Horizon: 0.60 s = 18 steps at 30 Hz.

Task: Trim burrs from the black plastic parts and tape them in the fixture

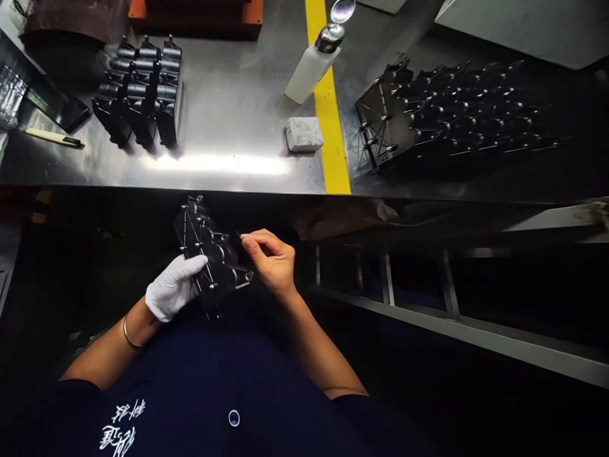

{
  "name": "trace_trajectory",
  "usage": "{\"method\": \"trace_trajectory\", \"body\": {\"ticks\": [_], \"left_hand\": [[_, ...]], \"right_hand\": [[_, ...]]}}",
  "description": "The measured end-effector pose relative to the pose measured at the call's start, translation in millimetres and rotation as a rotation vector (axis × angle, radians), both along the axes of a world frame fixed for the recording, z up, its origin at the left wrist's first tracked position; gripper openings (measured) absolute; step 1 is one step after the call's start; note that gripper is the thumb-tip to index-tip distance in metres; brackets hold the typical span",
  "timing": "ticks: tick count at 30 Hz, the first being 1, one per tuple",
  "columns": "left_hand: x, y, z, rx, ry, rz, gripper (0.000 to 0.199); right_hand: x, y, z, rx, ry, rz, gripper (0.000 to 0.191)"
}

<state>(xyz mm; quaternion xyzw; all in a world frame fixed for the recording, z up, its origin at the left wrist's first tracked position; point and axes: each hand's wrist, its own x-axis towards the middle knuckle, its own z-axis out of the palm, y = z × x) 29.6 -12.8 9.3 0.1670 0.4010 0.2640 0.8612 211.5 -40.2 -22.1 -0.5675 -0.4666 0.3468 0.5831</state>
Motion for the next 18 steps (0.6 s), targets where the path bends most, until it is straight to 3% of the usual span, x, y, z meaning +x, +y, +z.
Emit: {"method": "trace_trajectory", "body": {"ticks": [3, 5, 9, 13, 18], "left_hand": [[-8, 5, 5.1, 0.236, 0.000, -0.112, 0.048], [-13, 12, 6.7, 0.345, 0.022, -0.137, 0.056], [-18, 23, 4.0, 0.403, 0.032, -0.214, 0.061], [-11, 19, 1.3, 0.364, -0.013, -0.187, 0.058], [-2, 8, 1.4, 0.226, -0.013, -0.075, 0.041]], "right_hand": [[9, -6, 6.5, 0.004, -0.098, 0.163, 0.030], [16, -11, 15.6, 0.131, -0.206, 0.354, 0.039], [23, -13, 29.2, 0.366, -0.423, 0.596, 0.053], [24, -10, 29.1, 0.451, -0.550, 0.582, 0.051], [25, -5, 27.0, 0.463, -0.609, 0.395, 0.049]]}}
